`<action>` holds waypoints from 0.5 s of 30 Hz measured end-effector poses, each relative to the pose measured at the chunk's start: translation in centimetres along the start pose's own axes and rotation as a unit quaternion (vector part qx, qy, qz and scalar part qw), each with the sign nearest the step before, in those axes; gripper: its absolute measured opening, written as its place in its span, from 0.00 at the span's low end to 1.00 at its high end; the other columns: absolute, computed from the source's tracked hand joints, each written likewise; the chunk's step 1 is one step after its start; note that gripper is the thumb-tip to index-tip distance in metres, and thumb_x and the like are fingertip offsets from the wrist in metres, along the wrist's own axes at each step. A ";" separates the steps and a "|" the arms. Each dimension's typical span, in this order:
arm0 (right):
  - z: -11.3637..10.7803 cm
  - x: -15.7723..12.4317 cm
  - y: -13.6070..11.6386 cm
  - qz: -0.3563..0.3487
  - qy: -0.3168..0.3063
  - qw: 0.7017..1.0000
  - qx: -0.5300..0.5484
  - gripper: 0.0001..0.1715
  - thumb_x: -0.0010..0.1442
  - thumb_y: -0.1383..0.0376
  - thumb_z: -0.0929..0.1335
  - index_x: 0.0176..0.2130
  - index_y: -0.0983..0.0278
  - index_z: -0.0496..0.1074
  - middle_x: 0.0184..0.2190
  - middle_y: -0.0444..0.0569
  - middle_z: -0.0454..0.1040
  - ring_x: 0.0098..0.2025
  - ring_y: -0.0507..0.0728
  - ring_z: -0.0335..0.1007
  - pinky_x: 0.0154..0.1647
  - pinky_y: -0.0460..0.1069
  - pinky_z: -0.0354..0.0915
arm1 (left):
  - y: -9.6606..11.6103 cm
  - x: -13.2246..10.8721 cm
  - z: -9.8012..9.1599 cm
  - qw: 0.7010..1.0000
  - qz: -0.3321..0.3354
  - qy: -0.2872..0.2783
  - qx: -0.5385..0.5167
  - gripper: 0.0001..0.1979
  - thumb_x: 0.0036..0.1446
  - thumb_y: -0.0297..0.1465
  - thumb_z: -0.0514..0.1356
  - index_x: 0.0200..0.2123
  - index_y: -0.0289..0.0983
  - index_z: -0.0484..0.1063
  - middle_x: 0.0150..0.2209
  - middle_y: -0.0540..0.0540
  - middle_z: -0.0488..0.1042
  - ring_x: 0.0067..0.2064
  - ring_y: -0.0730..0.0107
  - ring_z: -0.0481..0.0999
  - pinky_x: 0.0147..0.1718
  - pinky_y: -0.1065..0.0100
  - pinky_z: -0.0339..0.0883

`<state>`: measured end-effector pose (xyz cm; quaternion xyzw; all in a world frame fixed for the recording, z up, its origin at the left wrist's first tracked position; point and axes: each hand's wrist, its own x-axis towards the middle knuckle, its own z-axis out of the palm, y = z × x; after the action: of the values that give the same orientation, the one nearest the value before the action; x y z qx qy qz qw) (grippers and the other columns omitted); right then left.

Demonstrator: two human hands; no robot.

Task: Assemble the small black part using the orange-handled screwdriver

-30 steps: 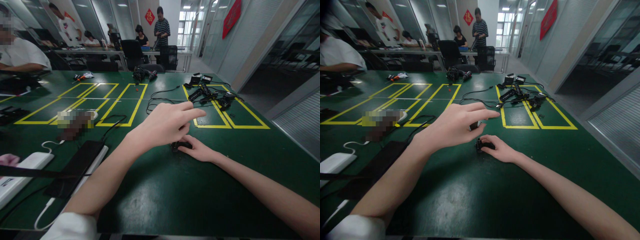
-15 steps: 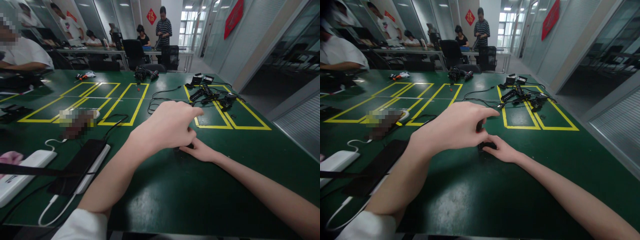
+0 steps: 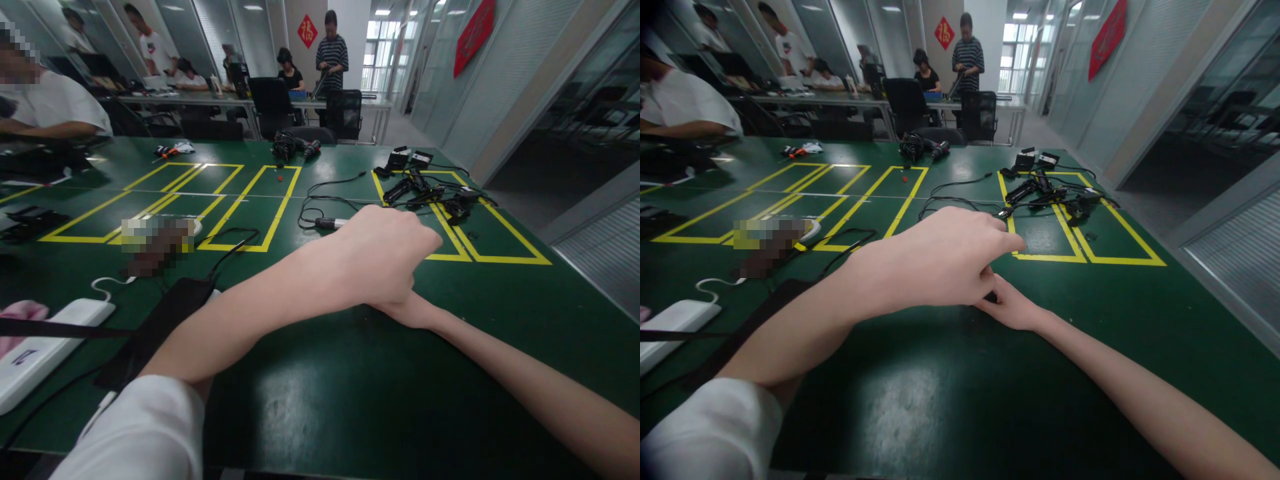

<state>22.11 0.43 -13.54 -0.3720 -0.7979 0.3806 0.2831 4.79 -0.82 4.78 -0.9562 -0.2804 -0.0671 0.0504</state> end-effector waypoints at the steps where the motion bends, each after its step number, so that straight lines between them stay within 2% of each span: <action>1: 0.0 0.0 -0.1 0.001 -0.002 1.000 -0.002 0.19 0.65 0.52 0.68 0.49 0.60 0.75 0.52 0.53 0.79 0.57 0.69 0.73 0.58 0.64 0.71 | -0.1 -0.1 -0.2 1.000 0.013 -0.006 -0.002 0.12 0.54 0.24 0.61 0.41 0.34 0.79 0.39 0.39 0.80 0.40 0.57 0.79 0.34 0.65 0.67; 5: -0.1 0.0 -0.4 -0.007 0.003 1.000 -0.004 0.19 0.65 0.52 0.68 0.49 0.59 0.75 0.51 0.53 0.79 0.56 0.68 0.74 0.59 0.64 0.71 | -0.6 -0.3 -0.6 0.997 0.073 -0.011 -0.007 0.14 0.54 0.22 0.61 0.43 0.35 0.78 0.40 0.40 0.81 0.38 0.60 0.79 0.32 0.66 0.66; 8: -0.2 -0.1 -0.5 -0.009 0.002 1.000 0.001 0.20 0.65 0.52 0.68 0.51 0.59 0.74 0.52 0.53 0.79 0.55 0.68 0.75 0.56 0.63 0.73 | -0.6 0.3 -0.2 0.996 0.084 -0.010 0.023 0.14 0.53 0.18 0.60 0.41 0.35 0.79 0.36 0.40 0.81 0.36 0.61 0.78 0.32 0.66 0.65; 12: -0.2 -0.2 0.0 -0.016 -0.010 1.000 -0.011 0.16 0.65 0.58 0.68 0.51 0.59 0.74 0.52 0.52 0.79 0.56 0.67 0.74 0.57 0.63 0.72 | -0.8 0.8 0.2 0.995 0.097 0.023 0.025 0.10 0.54 0.24 0.62 0.40 0.34 0.79 0.36 0.39 0.79 0.36 0.59 0.77 0.31 0.65 0.65; 15: 0.0 -0.3 0.4 -0.024 -0.006 1.000 -0.018 0.18 0.64 0.62 0.68 0.54 0.59 0.73 0.55 0.52 0.77 0.60 0.68 0.71 0.59 0.65 0.71 | -1.1 0.6 0.4 0.988 0.153 0.028 0.007 0.12 0.55 0.25 0.61 0.43 0.35 0.78 0.40 0.38 0.78 0.35 0.61 0.76 0.29 0.65 0.63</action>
<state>22.41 0.35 -13.97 -0.3554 -0.8150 0.3618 0.2804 4.76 0.50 4.60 -0.9853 -0.1296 -0.0828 0.0748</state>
